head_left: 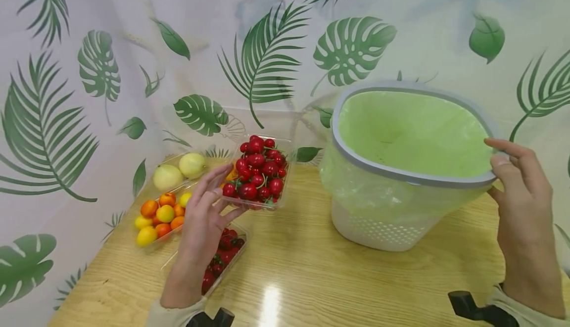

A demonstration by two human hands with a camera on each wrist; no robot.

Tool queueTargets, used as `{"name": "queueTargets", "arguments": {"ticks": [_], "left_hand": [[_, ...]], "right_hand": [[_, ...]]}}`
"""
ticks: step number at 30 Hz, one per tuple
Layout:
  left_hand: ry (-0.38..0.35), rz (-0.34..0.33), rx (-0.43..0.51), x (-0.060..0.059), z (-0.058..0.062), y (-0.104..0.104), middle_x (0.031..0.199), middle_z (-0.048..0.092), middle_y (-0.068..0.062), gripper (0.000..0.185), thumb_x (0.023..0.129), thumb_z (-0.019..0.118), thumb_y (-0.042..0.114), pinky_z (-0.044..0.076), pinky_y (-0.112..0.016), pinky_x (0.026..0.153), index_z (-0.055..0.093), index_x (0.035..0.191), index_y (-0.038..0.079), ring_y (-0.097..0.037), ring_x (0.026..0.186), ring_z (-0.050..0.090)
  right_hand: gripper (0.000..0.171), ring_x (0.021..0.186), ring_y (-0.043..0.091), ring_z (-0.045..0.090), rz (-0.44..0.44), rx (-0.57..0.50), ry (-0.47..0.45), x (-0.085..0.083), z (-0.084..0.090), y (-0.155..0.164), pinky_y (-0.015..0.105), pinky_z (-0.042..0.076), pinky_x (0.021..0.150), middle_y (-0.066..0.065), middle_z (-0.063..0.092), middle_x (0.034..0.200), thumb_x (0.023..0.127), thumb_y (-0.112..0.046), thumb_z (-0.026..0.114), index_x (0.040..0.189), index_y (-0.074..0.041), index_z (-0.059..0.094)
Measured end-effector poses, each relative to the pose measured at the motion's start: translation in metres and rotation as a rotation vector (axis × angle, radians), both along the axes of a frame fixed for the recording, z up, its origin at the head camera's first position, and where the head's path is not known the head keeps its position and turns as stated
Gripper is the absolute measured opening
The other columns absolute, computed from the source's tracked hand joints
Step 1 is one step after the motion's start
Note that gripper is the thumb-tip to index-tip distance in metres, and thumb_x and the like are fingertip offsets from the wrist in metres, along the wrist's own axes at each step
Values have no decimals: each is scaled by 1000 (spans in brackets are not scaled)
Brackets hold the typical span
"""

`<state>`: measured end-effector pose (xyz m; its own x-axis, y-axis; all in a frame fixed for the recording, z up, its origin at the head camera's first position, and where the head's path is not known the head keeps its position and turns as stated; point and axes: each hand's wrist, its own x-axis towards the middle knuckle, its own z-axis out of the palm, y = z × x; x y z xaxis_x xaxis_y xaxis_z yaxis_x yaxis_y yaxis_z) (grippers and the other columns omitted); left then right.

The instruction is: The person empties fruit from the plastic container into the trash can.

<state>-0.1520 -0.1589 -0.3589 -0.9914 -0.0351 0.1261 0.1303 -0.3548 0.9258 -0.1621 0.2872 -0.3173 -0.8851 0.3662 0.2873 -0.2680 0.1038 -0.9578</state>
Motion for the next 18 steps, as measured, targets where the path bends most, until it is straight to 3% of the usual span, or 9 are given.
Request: {"name": "queueTargets", "arguments": {"ticks": [3,6,8,11,18], "left_hand": [[10,-7,-12,1,3,-4,157,44,-1,46,103,35,8,57,-46,94,48,147,10,-31,109,63],[17,-22,-16,1,5,-4,157,43,-1,46,104,34,8,57,-47,95,48,147,10,-24,95,64],[22,-30,-16,1,7,-5,157,43,-1,46,104,34,8,57,-47,94,47,148,9,-21,88,62],[29,-38,-17,1,9,-5,158,42,-2,46,104,33,8,57,-46,94,46,148,9,-20,86,61],[65,-38,0,1,15,-12,159,42,-7,43,107,34,12,58,-46,93,48,148,9,-21,83,62]], "right_hand": [[40,131,27,41,106,-52,19,-4,-3,5,56,4,123,3,33,148,110,-24,43,148,-14,49],[37,115,23,49,203,-106,20,-4,-6,11,51,19,116,1,34,138,110,-22,42,146,-17,44],[34,109,22,51,228,-121,18,-4,-7,13,45,30,105,1,34,137,110,-20,42,144,-17,44],[31,100,20,55,238,-124,15,-1,-7,14,38,38,91,4,38,130,110,-19,43,141,-17,46],[29,95,16,63,305,-99,24,6,-6,10,30,43,86,5,52,101,110,-17,42,139,-18,47]]}}
